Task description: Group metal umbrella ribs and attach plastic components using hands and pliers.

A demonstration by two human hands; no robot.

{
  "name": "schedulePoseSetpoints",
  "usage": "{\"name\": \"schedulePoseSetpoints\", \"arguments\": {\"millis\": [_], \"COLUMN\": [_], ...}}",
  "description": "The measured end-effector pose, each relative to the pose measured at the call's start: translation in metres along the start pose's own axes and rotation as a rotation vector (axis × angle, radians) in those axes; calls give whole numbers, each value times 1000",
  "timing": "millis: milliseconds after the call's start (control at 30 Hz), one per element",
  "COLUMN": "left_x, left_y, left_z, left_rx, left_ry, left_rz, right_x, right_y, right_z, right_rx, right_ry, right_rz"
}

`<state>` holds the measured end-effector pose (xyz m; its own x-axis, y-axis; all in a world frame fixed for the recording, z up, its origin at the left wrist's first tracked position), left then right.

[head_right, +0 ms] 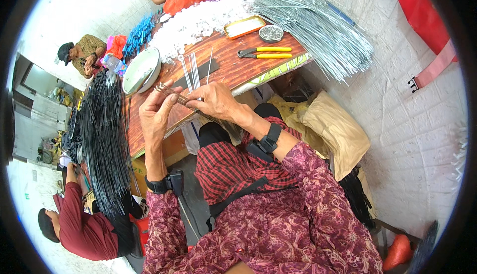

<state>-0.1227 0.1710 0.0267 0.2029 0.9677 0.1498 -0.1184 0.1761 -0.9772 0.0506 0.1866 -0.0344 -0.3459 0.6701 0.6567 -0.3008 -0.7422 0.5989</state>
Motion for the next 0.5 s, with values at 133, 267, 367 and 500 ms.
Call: {"name": "schedulePoseSetpoints", "arguments": {"millis": [133,267,367,500], "left_x": [-2,1,2,1], "left_y": [-1,-1,-1,-3], "left_z": [0,1,3,2], "left_rx": [5,8,-6,-19], "left_ry": [10,-15,-37,-53], "left_rz": [-3,12,26,42], "right_x": [3,3,3,-1], "right_y": [6,7,11,4], "right_z": [3,5,8,6], "right_rx": [8,59,88,89], "right_ry": [78,16,-64,-77], "right_rz": [-17,16,36,-1]}}
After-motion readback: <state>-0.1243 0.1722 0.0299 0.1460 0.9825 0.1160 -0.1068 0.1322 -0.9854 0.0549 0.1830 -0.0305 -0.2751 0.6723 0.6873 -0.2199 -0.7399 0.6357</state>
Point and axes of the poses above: each hand's wrist, its own x-axis towards the middle knuckle, its own z-axis out of the back of the hand, y = z × x, the point moved 3 cm from there along x, towards the middle knuckle, and after that the axes turned 12 degrees about z, right-handed, at the moved point
